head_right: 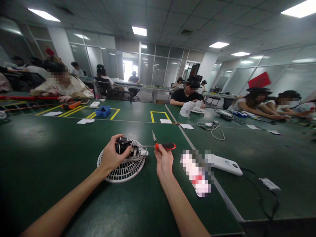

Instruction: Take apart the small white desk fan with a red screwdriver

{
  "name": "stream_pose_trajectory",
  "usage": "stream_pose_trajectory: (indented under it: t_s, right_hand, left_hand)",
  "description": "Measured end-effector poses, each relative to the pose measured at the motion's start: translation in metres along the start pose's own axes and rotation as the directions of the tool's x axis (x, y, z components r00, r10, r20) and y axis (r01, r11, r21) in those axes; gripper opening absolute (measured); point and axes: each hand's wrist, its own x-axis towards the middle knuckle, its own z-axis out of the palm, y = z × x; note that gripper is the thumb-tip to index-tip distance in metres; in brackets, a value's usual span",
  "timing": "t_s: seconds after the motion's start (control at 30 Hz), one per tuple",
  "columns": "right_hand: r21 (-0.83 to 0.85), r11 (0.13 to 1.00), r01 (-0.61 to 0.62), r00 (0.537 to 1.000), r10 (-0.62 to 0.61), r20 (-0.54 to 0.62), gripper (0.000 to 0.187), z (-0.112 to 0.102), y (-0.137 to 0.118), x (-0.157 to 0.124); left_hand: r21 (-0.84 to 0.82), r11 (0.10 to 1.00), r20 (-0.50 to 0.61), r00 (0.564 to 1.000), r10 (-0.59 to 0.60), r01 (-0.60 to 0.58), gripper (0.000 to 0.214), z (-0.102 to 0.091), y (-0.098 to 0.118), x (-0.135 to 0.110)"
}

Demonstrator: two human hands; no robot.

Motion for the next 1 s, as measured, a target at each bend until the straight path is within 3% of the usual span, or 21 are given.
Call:
stream_pose_trajectory:
  t_s: [0.2,0.43,0.6,1.0]
  right_hand:
    - [0.017,0.999,-0.049,0.999,0.049,0.015,0.014,0.0001,-0.0005,-0.0013]
    - [-0.03,1.0,0.005,1.0,-0.004,0.026,0.046,-0.0003,0.005,-0.0013]
    - [-0.032,0.998,0.046,0.996,-0.044,0.071,0.054,-0.0027,0.0062,0.002]
    - [0.023,0.998,-0.061,0.994,0.058,0.089,0.019,0.0014,-0.0029,-0.0029]
  left_hand:
    - [-0.002,1.0,0.008,1.0,0.009,-0.009,0.056,0.0001,-0.001,0.0003]
    - [0.011,1.0,0.008,1.0,0.015,-0.015,0.058,-0.0002,-0.0003,0.0008]
    - [0.012,1.0,0.003,1.0,0.001,-0.002,0.06,-0.0007,0.0012,0.0003]
    - [0.01,1.0,0.012,1.0,-0.013,0.013,0.061,0.0001,0.0004,0.0009]
